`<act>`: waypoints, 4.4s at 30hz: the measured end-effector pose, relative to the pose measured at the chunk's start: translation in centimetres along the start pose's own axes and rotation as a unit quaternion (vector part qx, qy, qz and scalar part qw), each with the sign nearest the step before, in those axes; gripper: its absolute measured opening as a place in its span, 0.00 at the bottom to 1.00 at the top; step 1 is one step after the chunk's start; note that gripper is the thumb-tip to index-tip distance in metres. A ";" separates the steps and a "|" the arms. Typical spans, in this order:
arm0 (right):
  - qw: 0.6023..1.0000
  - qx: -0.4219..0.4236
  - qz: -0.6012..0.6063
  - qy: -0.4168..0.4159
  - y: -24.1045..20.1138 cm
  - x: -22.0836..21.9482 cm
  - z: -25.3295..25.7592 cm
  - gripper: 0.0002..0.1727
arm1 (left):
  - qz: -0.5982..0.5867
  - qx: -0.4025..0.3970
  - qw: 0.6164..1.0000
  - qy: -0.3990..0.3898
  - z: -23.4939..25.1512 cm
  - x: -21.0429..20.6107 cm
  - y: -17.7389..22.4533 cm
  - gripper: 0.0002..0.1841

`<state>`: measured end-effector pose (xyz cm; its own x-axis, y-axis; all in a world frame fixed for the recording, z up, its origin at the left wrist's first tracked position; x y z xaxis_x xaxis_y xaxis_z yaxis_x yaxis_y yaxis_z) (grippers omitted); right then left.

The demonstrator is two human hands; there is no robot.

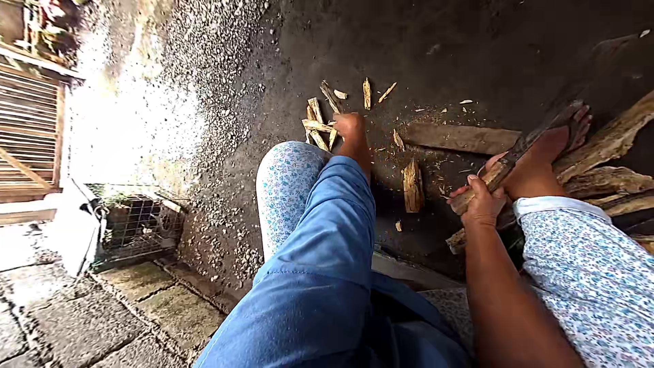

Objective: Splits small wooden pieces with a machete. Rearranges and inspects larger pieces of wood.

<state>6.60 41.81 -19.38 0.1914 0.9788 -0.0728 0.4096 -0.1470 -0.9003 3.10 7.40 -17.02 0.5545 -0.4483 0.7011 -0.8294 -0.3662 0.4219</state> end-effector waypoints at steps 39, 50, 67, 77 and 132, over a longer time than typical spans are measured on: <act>0.942 -0.151 -0.281 -0.106 3.1 -0.1 -0.4 0.27 | 0.355 -0.348 0.831 -0.249 -5.9 -9.5 -10.5 0.18; 0.941 -0.158 -0.274 -0.123 3.5 0.5 0.3 0.30 | 0.581 -0.631 0.385 -0.342 -10.3 -11.9 -18.2 0.24; 0.961 -0.168 -0.187 -0.116 1.7 0.9 0.1 0.26 | 0.288 -0.235 0.861 -0.348 -8.0 -7.4 -6.0 0.26; 0.978 -0.105 -0.113 -0.142 -0.8 1.0 -2.6 0.19 | -0.110 0.177 0.868 -0.452 -8.0 -8.2 -7.1 0.33; 0.912 0.140 -0.354 -0.151 -4.3 -2.1 -3.1 0.26 | -0.119 -0.275 0.883 -0.361 -12.7 -8.1 -0.4 0.10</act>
<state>7.19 39.91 -14.08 -0.3037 0.8153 0.4930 0.0826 0.5380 -0.8389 -1.87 21.55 -15.55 0.4522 -0.8874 0.0897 -0.4812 -0.1580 0.8622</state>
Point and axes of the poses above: each hand's wrist, its own z-axis towards the middle knuckle, its own x-axis out of the back of the hand, y = z × x, the point moved 2 cm from there along z, towards the middle knuckle, and after that the axes turned 11 degrees about x, right-handed, at the moved point
